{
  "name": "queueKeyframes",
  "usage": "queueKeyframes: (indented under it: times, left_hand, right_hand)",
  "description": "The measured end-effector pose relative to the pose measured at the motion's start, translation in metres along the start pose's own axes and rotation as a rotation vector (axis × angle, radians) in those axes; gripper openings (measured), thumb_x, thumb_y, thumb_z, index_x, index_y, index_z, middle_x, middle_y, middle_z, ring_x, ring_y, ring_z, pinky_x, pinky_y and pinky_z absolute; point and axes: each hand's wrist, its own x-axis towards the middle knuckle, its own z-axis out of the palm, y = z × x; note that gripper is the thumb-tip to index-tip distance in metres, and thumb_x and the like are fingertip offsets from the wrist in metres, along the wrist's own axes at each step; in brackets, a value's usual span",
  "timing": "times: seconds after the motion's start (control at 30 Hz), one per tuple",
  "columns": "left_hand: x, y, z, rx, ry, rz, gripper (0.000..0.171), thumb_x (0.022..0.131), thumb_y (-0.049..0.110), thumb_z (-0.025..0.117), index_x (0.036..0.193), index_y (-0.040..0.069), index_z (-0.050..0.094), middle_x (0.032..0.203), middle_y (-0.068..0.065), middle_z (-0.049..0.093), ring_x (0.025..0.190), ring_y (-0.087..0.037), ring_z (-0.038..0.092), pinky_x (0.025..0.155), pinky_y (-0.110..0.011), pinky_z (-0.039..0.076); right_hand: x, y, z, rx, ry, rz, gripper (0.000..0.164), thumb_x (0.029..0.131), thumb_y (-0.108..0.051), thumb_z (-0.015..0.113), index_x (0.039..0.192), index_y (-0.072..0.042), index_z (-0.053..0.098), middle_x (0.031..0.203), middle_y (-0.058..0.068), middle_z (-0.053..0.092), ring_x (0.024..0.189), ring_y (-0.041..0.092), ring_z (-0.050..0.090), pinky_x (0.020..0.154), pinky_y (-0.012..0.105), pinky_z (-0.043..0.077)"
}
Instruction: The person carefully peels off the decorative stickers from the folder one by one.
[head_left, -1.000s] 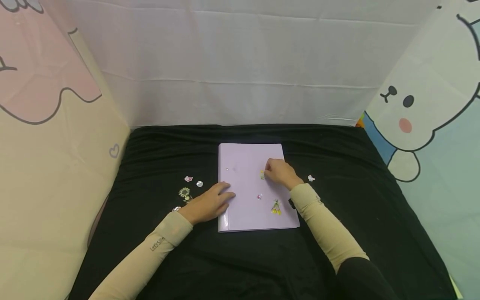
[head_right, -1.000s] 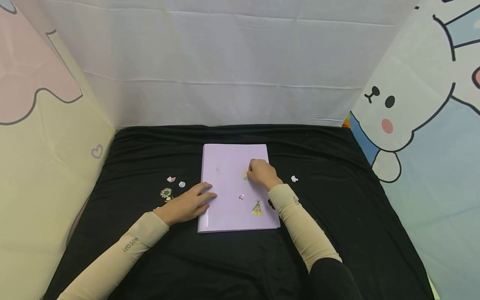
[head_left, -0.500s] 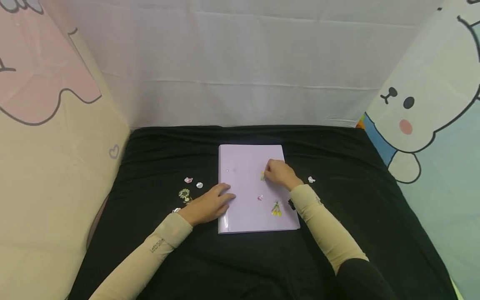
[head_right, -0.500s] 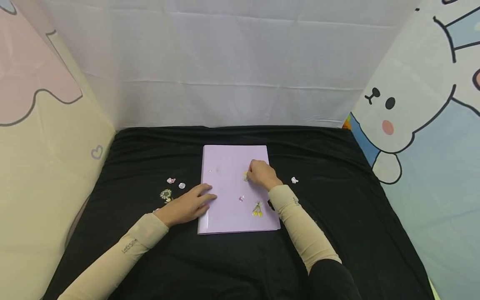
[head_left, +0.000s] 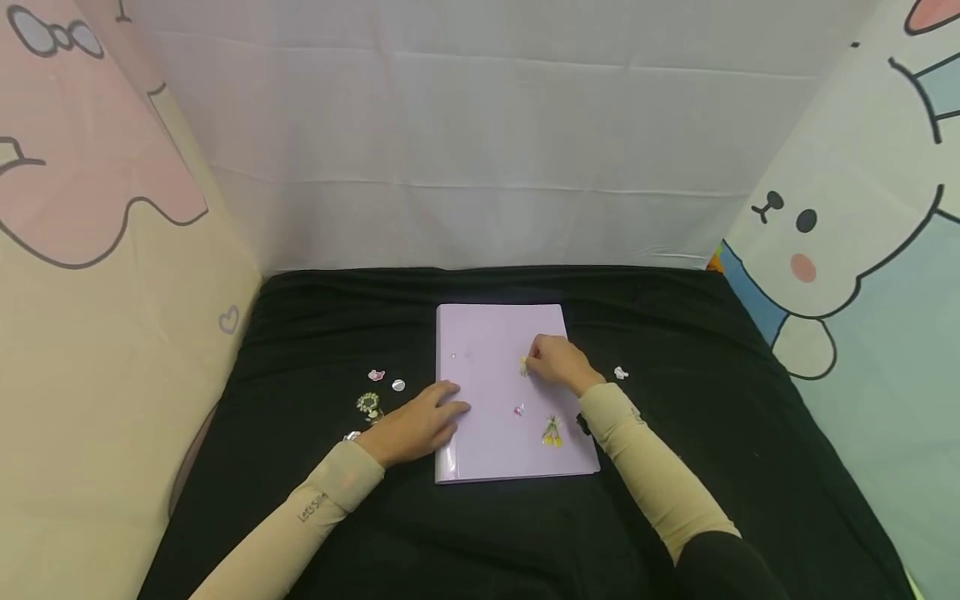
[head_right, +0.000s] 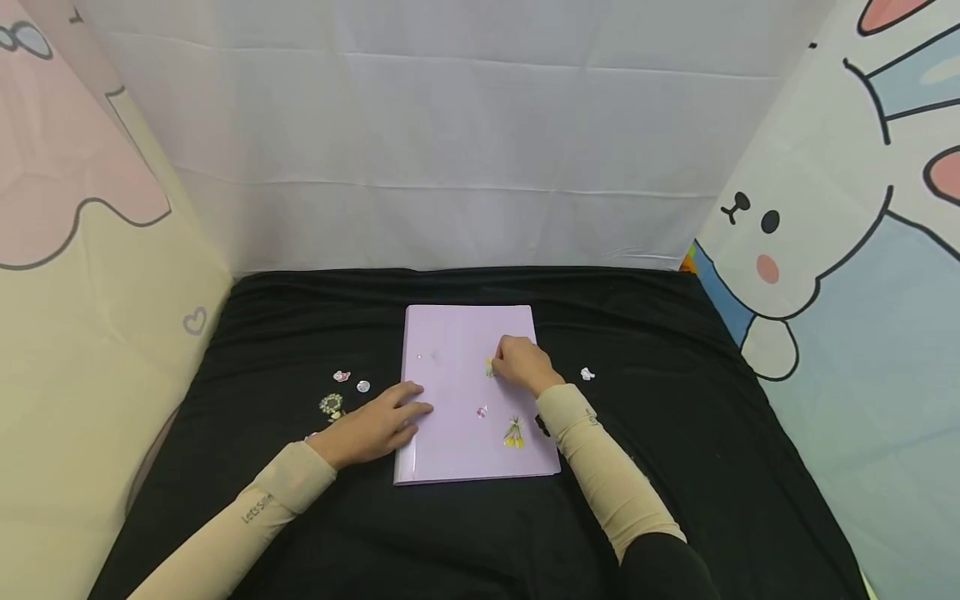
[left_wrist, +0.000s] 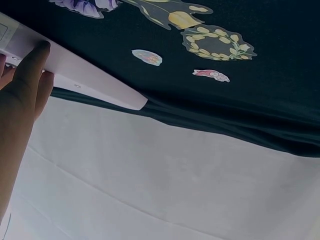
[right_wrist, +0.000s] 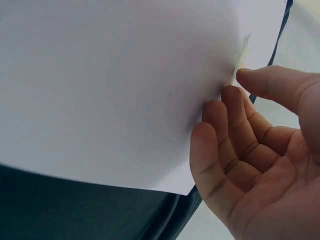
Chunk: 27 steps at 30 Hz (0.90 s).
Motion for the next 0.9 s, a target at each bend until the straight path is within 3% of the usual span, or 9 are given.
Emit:
queueKeyframes:
  times: [0.6,0.9]
  left_hand:
    - [0.001,0.002,-0.003,0.022,-0.022,0.0,0.031,0.096,0.014,0.065,0.126,0.007,0.065,0.133,-0.022,0.053,0.126,-0.034,0.053,0.106,-0.042,0.042]
    - [-0.001,0.003,-0.004,-0.003,-0.027,-0.008,0.032,0.096,0.014,0.066,0.126,0.005,0.064,0.134,-0.023,0.052,0.126,-0.036,0.053,0.105,-0.044,0.043]
  right_hand:
    - [-0.004,0.0,-0.003,0.002,0.017,-0.005,0.011,0.093,-0.017,0.061,0.094,-0.006,0.063,0.084,0.005,0.061,0.074,0.021,0.056,0.064,0.036,0.048]
    - [-0.007,0.019,-0.017,0.003,0.043,0.046,0.016,0.094,-0.017,0.059,0.098,-0.003,0.064,0.085,0.008,0.062,0.073,0.022,0.057,0.062,0.036,0.049]
